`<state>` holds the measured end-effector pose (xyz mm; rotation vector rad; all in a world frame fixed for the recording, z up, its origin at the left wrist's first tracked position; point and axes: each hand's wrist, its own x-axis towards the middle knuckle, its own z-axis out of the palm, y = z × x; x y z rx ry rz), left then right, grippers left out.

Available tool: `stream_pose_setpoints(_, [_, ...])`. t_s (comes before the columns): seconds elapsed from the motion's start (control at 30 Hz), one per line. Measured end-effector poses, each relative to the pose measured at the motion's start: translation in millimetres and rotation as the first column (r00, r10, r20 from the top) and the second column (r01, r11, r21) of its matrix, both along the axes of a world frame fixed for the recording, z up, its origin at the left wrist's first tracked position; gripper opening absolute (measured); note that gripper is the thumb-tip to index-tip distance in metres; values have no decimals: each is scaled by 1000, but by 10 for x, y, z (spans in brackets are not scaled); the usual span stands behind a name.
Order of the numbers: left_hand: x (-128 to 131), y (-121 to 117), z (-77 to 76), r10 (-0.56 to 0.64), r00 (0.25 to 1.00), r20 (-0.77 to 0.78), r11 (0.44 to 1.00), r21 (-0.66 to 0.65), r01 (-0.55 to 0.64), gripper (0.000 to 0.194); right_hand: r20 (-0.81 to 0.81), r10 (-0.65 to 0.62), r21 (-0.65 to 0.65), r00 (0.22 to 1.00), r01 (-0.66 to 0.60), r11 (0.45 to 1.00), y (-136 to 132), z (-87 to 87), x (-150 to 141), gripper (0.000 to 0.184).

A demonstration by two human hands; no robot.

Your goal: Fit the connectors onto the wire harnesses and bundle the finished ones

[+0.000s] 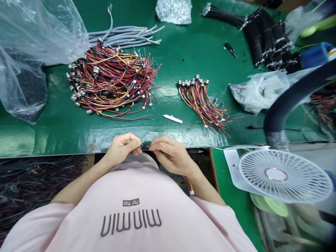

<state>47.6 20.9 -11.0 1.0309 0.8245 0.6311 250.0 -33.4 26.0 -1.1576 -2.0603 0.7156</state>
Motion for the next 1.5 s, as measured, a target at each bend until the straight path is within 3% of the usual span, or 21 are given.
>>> stream_pose_setpoints(0.13, [6, 2, 11, 1, 1000, 3, 1000, -15, -1, 39, 23, -74, 8, 997, 73, 997, -17, -68, -116, 4])
stream_pose_setpoints(0.4, [11, 39, -21, 50, 998, 24, 994, -102, -47, 40, -11, -232, -87, 973, 230, 969, -47, -131, -205, 7])
stream_pose_setpoints(0.63, [5, 39, -17, 49, 998, 37, 994, -96, -45, 39, -54, -278, -62, 959, 274, 960, -30, -162, -234, 7])
stream_pose_setpoints(0.97, [32, 29, 1, 38, 999, 27, 998, -49, -37, 39, -143, -313, -185, 939, 286, 940, -7, -142, -243, 11])
stream_pose_setpoints(1.2, [32, 37, 25, 25, 1000, 18, 999, -44, -24, 38, -170, -328, -159, 929, 303, 940, 12, -172, -326, 13])
stream_pose_setpoints(1.37, [16, 58, 6, 6, 1000, 22, 999, -51, -4, 39, -270, -344, -323, 899, 252, 912, 53, -202, -321, 9])
stream_pose_setpoints(1.5, [12, 80, -6, -24, 999, 36, 998, -49, 25, 38, -387, -369, -568, 845, 98, 817, 100, -207, -265, 9])
